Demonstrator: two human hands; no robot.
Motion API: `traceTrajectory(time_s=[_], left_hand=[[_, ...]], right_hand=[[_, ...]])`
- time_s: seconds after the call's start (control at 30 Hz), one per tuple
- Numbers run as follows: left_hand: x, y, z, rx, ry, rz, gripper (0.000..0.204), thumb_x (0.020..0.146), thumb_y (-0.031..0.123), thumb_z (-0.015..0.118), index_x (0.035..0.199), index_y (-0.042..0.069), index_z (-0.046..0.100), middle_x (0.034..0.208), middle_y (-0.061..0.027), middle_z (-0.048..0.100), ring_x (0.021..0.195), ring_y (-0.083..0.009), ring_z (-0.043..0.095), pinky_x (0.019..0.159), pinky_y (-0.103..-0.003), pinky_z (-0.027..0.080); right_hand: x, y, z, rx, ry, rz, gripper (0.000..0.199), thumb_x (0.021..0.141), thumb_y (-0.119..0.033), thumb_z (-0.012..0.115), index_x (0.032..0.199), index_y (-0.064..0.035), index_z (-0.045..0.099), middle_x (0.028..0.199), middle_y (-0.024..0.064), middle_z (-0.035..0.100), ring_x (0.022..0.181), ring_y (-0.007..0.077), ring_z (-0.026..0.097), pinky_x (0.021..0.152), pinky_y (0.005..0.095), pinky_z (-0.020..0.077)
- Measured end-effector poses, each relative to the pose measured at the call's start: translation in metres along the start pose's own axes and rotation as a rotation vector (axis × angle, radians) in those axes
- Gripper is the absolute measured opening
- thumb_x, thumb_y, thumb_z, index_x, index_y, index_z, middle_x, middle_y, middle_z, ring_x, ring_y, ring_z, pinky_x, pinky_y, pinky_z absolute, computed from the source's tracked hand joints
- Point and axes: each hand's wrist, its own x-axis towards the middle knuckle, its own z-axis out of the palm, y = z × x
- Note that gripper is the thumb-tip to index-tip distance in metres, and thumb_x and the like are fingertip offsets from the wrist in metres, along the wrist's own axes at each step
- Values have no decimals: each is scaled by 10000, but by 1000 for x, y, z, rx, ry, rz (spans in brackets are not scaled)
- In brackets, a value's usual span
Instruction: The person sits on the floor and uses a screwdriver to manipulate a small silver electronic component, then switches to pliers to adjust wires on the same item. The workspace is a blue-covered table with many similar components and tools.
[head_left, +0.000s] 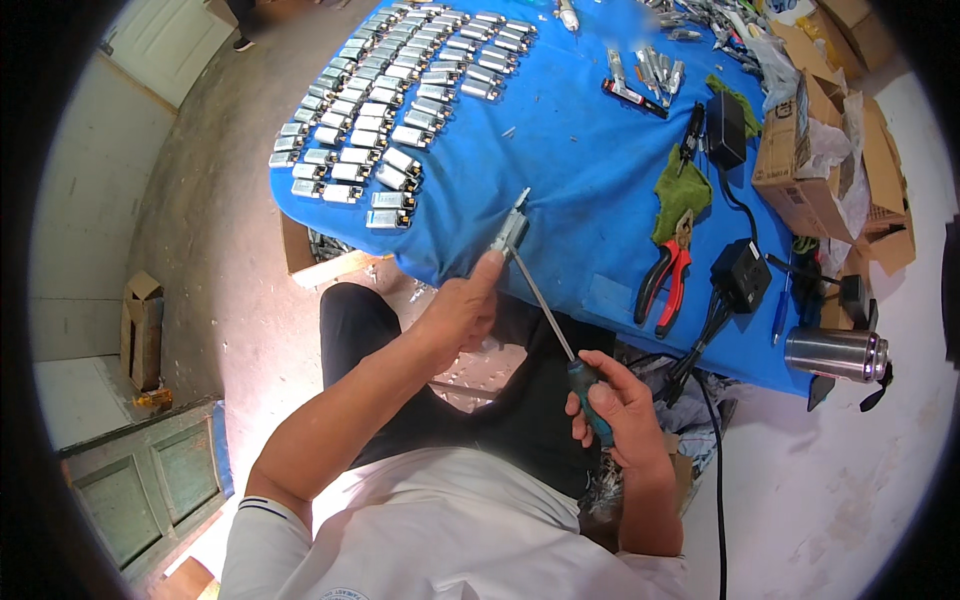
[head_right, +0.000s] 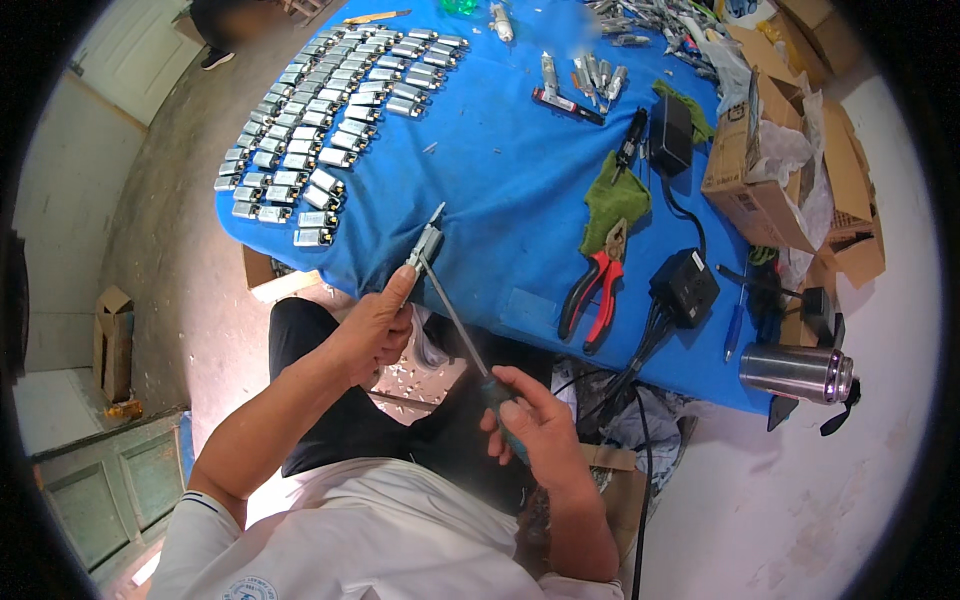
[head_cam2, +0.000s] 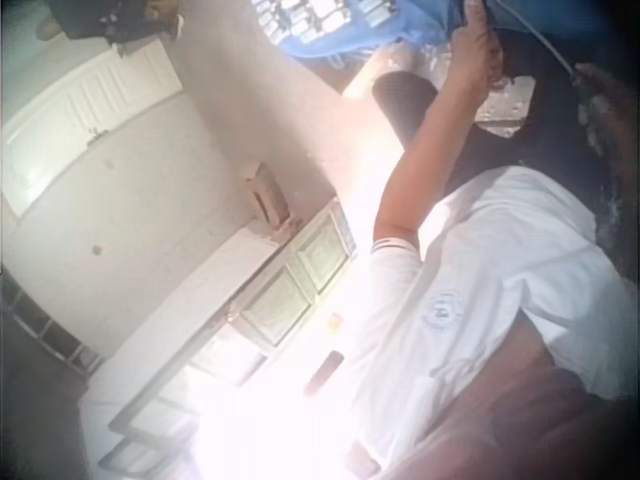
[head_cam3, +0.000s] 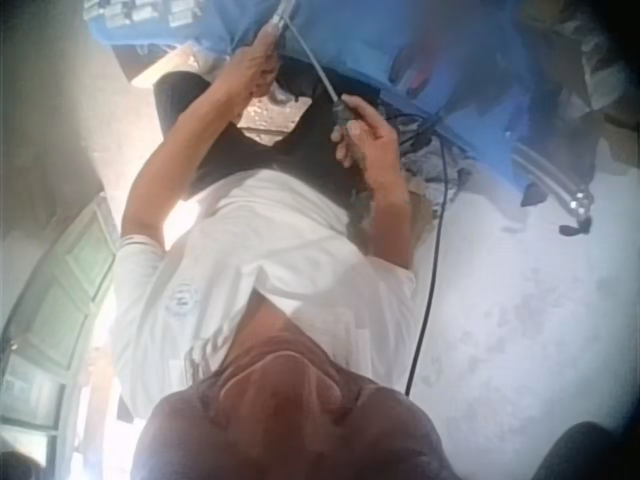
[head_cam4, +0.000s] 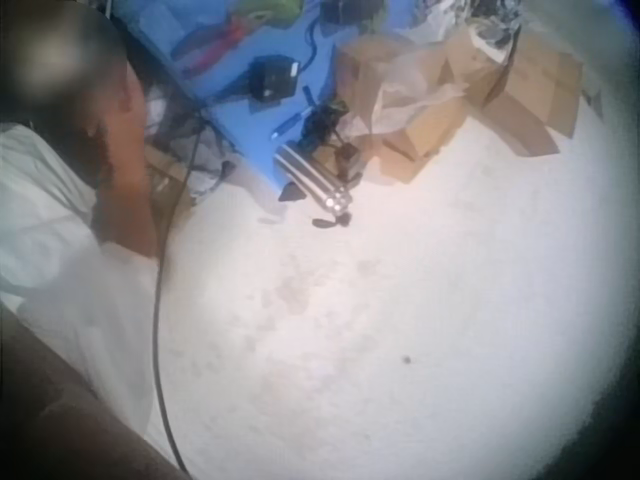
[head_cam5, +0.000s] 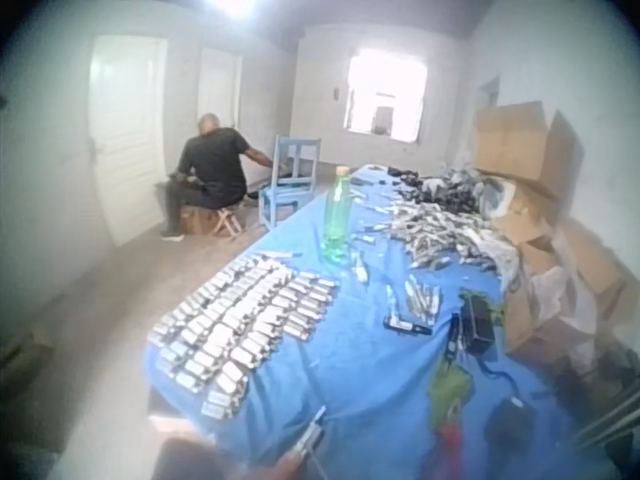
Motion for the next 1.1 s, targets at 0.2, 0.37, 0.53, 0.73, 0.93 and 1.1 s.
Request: traceTrajectory(time_s=[0.2, 0.37, 0.53, 0.73, 0.93, 1.1], left_hand=[[0, 2, 2, 20, 20, -5, 643, 839, 699, 460, 520, 209, 193, 502, 63, 180, 413, -82, 152, 393, -249, 103], [0, 1, 2, -8, 11, 2, 642, 842, 692, 466, 522, 211, 186, 502, 67, 174, 410, -76, 150, 393, -244, 95], [-1, 2, 4, -28, 17, -15, 645, 835, 695, 475, 522, 211, 185, 504, 70, 172, 410, -75, 146, 394, -246, 88], [0, 0, 2, -20, 3, 5, 643, 833, 696, 477, 522, 212, 190, 509, 70, 178, 417, -77, 152, 399, -248, 95], [1, 0, 3, -16, 14, 9, 644, 831, 705, 469, 525, 206, 200, 510, 67, 182, 420, -81, 158, 401, -249, 102], [2, -1, 3, -19, 4, 0, 644, 833, 707, 461, 524, 204, 203, 508, 66, 181, 418, -81, 156, 400, -249, 102]], right_hand=[[-2, 6, 5, -201, 78, -67, 416, 922, -176, 544, 1312, -46, 479, 854, 70, 618, 679, 107, 570, 559, 218, 458], [-10, 13, 12, -569, 194, -269, 378, 938, -193, 533, 1290, -58, 519, 881, 57, 618, 686, 89, 548, 570, 214, 444], [-10, -2, 16, -685, 203, -350, 366, 879, -83, 587, 1241, -32, 561, 860, 101, 609, 726, 155, 577, 669, 271, 468], [-11, -8, 15, -776, 202, -396, 384, 834, -66, 639, 1212, -23, 584, 873, 125, 619, 762, 204, 593, 698, 303, 474], [-8, -4, 12, -635, 188, -283, 391, 868, -114, 615, 1244, -20, 558, 835, 98, 631, 724, 150, 583, 649, 268, 474], [-5, -7, 9, -268, 90, -15, 475, 907, -157, 561, 1352, -37, 444, 860, 82, 627, 691, 113, 569, 591, 245, 487]])
